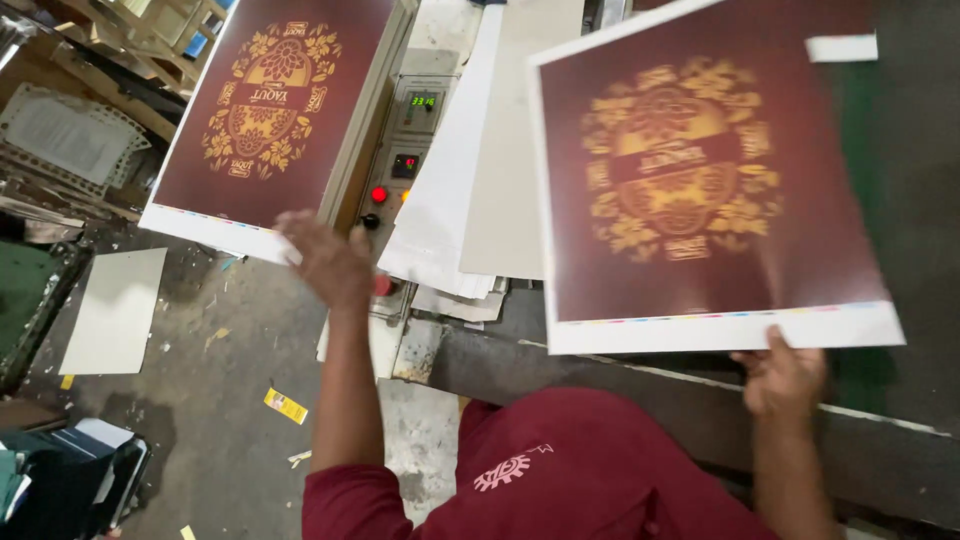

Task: The person repeatedly picks up large, maroon-colored printed sheets from a pile on a machine and places them onto a stack on the right side of the workspace. The task involves rapid, repetitive hand movements to transfer the sheets one by one.

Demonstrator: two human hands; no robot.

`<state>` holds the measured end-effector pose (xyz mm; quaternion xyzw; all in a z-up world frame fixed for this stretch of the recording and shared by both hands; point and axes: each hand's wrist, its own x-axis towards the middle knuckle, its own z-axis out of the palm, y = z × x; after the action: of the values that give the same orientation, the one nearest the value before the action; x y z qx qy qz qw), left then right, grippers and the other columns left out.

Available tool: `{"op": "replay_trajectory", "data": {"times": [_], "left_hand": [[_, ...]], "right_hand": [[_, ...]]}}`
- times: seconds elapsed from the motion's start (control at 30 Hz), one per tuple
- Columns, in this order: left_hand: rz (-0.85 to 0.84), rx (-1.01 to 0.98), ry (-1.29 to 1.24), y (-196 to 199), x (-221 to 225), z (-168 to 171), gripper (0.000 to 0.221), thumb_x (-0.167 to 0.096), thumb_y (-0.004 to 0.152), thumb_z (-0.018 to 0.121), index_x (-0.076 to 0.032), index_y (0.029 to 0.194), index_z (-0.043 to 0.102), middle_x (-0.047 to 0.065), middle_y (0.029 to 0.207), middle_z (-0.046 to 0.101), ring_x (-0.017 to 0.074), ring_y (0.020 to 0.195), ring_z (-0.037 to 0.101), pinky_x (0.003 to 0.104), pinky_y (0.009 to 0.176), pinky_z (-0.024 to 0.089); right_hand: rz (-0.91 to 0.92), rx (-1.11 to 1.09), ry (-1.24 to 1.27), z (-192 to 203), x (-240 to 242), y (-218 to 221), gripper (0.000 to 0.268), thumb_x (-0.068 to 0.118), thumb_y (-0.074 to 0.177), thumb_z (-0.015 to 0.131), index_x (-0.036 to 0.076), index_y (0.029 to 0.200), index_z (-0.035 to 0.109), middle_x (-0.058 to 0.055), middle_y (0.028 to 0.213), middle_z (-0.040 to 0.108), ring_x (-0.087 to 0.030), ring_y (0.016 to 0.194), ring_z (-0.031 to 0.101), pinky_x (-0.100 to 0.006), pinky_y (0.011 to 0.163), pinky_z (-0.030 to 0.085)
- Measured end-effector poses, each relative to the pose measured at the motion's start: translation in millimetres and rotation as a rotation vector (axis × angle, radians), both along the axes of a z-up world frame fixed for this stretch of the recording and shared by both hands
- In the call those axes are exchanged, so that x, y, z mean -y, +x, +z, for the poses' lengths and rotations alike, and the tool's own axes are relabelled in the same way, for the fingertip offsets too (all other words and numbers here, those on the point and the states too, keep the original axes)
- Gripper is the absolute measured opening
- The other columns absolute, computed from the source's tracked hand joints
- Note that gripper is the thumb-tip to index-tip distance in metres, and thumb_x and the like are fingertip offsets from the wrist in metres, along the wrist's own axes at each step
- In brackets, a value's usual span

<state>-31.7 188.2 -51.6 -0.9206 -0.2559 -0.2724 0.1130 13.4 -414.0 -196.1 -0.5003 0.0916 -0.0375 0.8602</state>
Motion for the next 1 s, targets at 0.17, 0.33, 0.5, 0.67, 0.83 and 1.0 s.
{"op": "replay_trajectory", "data": {"times": [0.17, 0.33, 0.5, 0.67, 0.83, 1.0], "left_hand": [[0.178, -0.043, -0.160, -29.1, -61.5, -18.9, 0.089, -0.054, 0.103, 0.058, 0.017, 0.150, 0.031, 0.039, 0.155, 0.033, 0.0534, 0.146, 0.025, 0.071, 0.112, 0.022], [0.060, -0.181, -0.123, -42.8, -97.7, -14.4, 0.063, -0.044, 0.111, 0.053, 0.008, 0.145, 0.053, 0.030, 0.151, 0.054, 0.0458, 0.138, 0.054, 0.055, 0.106, 0.049], [0.080, -0.332, -0.138, -37.7, -89.0, 40.3, 0.043, -0.046, 0.105, 0.061, -0.005, 0.115, 0.073, 0.022, 0.118, 0.073, 0.0410, 0.104, 0.071, 0.054, 0.083, 0.056], [0.037, -0.357, -0.229, -36.5, -100.2, 61.6, 0.034, -0.046, 0.098, 0.067, -0.013, 0.101, 0.078, 0.020, 0.089, 0.074, 0.0427, 0.087, 0.070, 0.055, 0.075, 0.055], [-0.053, -0.309, -0.077, -37.1, -116.9, 31.4, 0.029, -0.031, 0.106, 0.060, -0.010, 0.090, 0.072, 0.022, 0.079, 0.071, 0.0446, 0.073, 0.070, 0.055, 0.069, 0.055], [-0.009, -0.194, 0.064, -38.5, -114.2, 28.0, 0.030, -0.026, 0.109, 0.059, -0.008, 0.085, 0.064, 0.020, 0.073, 0.070, 0.0413, 0.065, 0.069, 0.053, 0.061, 0.054]], "right_hand": [[-0.137, -0.005, -0.083, -14.4, 53.9, -7.2, 0.032, -0.001, 0.111, 0.057, -0.003, 0.142, 0.048, -0.014, 0.107, 0.066, -0.022, 0.084, 0.069, -0.033, 0.063, 0.061], [-0.251, -0.076, -0.255, 17.7, 55.5, -14.8, 0.045, 0.000, 0.110, 0.056, -0.002, 0.152, 0.043, -0.020, 0.132, 0.064, -0.025, 0.096, 0.073, -0.032, 0.067, 0.065], [-0.170, -0.088, -0.185, -20.7, 54.3, 16.2, 0.038, 0.003, 0.113, 0.059, -0.003, 0.147, 0.044, -0.016, 0.119, 0.066, -0.021, 0.090, 0.071, -0.031, 0.067, 0.065], [-0.037, -0.069, -0.148, -31.9, 30.4, 80.1, 0.033, 0.008, 0.113, 0.057, 0.003, 0.145, 0.049, -0.009, 0.110, 0.069, -0.017, 0.084, 0.069, -0.032, 0.062, 0.062], [-0.029, -0.084, -0.163, -34.8, 21.0, 161.5, 0.030, 0.013, 0.115, 0.057, 0.005, 0.143, 0.051, -0.010, 0.111, 0.069, -0.021, 0.082, 0.070, -0.035, 0.064, 0.062], [0.106, -0.115, -0.123, -12.8, 14.6, 184.0, 0.034, 0.019, 0.115, 0.055, 0.005, 0.145, 0.045, -0.012, 0.113, 0.070, -0.024, 0.093, 0.074, -0.038, 0.070, 0.062]]}}
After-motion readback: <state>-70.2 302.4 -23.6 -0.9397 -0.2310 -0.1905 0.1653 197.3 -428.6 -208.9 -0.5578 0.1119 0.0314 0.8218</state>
